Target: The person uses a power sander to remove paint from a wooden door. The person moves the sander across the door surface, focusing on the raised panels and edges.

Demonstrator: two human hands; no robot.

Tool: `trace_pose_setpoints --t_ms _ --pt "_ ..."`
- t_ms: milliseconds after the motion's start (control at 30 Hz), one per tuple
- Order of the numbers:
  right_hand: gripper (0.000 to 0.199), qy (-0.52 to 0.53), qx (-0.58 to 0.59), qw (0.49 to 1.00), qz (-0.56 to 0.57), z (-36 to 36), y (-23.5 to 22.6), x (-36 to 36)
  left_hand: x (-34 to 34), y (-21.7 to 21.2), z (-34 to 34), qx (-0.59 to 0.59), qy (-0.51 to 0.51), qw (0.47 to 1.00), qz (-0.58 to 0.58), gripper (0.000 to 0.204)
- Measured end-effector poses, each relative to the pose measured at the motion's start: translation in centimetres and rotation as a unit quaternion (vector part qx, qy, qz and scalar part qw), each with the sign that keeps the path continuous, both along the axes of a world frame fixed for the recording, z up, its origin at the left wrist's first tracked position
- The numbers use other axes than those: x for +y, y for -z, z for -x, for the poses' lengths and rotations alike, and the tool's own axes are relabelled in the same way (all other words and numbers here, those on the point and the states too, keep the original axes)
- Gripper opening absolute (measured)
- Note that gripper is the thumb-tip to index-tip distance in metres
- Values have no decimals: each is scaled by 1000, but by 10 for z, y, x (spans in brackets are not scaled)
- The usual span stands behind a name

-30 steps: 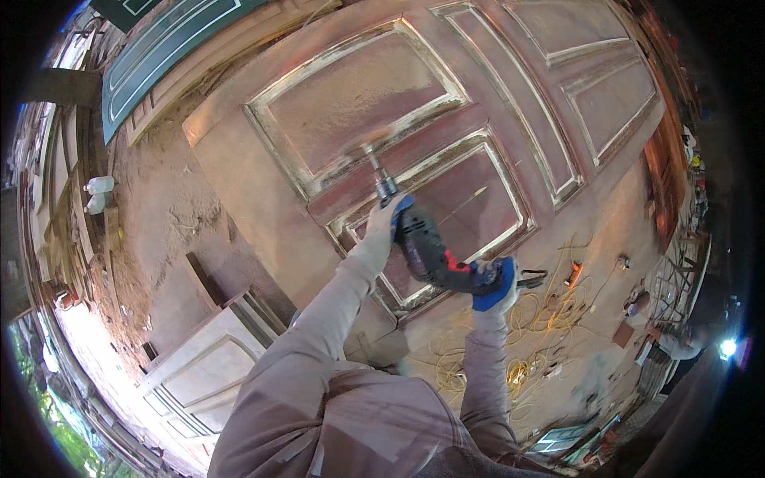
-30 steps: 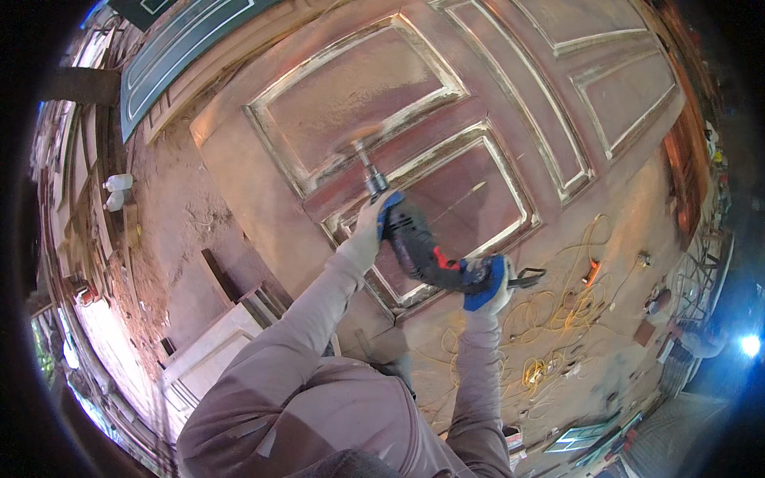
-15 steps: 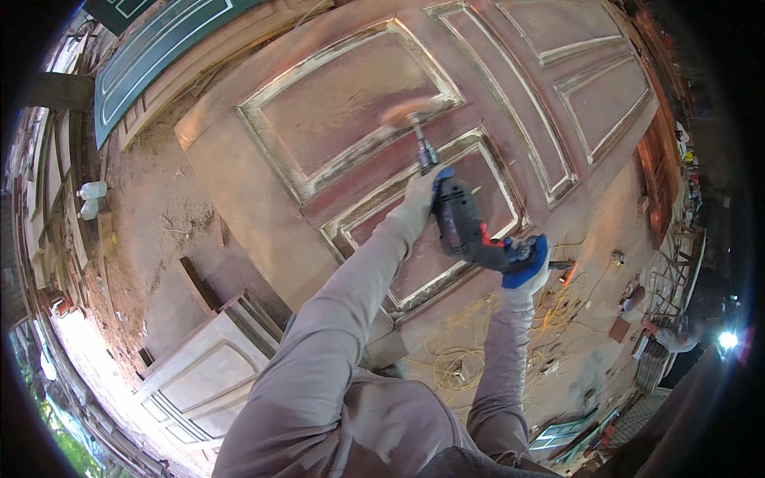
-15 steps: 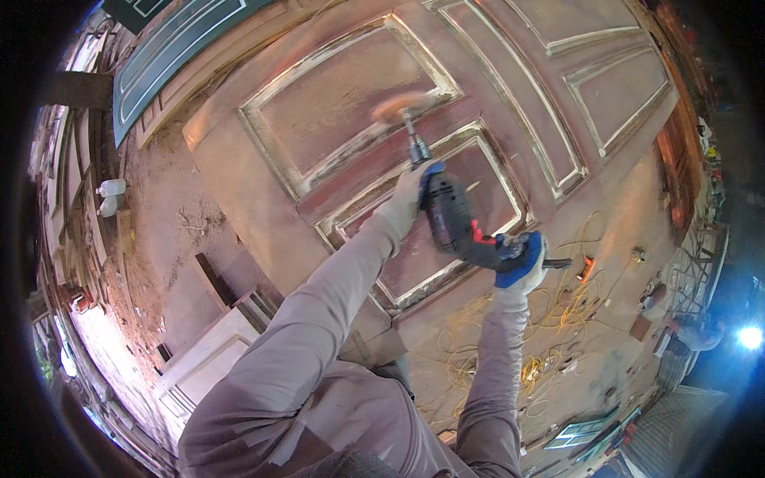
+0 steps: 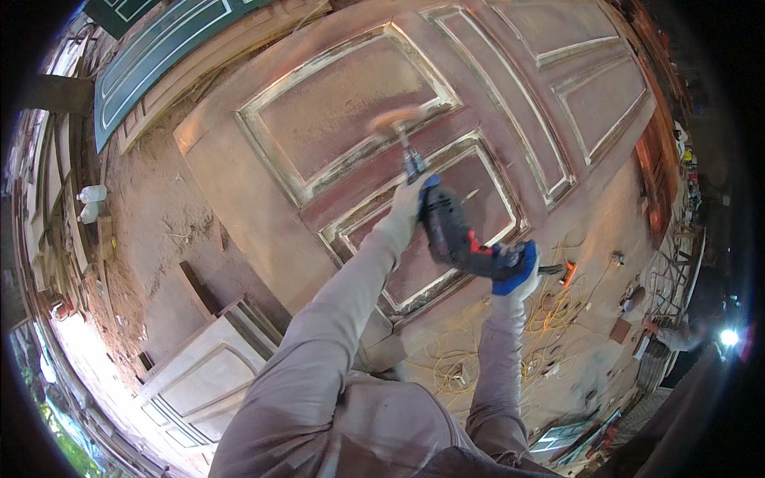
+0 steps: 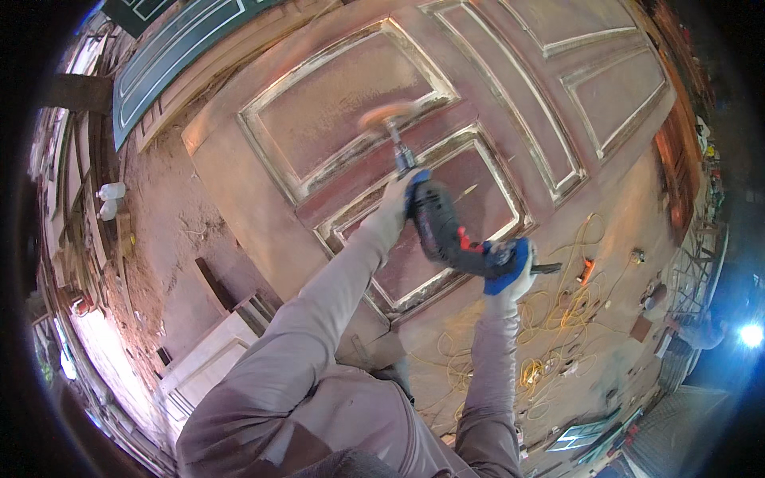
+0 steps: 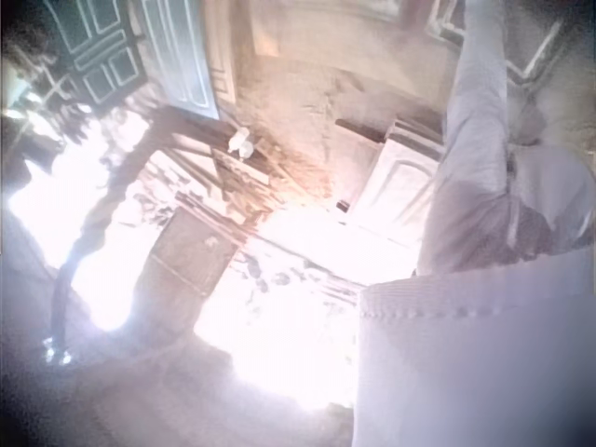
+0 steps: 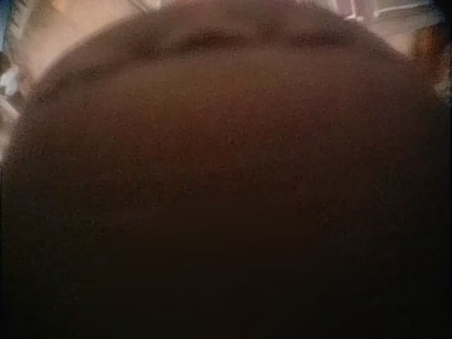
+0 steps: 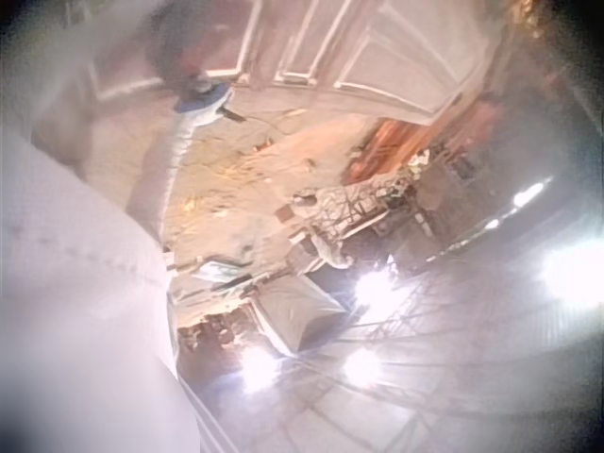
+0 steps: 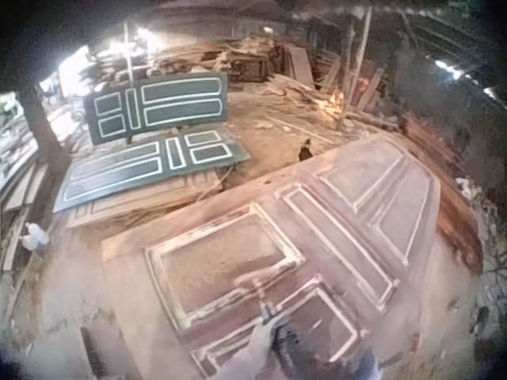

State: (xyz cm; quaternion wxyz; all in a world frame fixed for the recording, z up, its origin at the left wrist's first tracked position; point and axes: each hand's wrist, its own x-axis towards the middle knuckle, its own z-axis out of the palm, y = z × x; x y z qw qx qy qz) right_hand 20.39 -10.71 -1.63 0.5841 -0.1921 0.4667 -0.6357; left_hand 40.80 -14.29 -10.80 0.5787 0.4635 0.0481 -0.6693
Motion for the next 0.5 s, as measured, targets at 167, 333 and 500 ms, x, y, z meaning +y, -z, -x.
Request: trace_pose_setpoints --t_ms 167,333,500 --pt "19 -86 1 996 9 3 9 12 40 -5 -9 9 -57 998 -16 29" --pt "20 -38 5 998 45 17 11 -17 -32 12 17 -40 6 998 39 30" --pt "19 -55 26 998 14 15 -1 -17 -14 5 13 -18 -7 999 32 29"
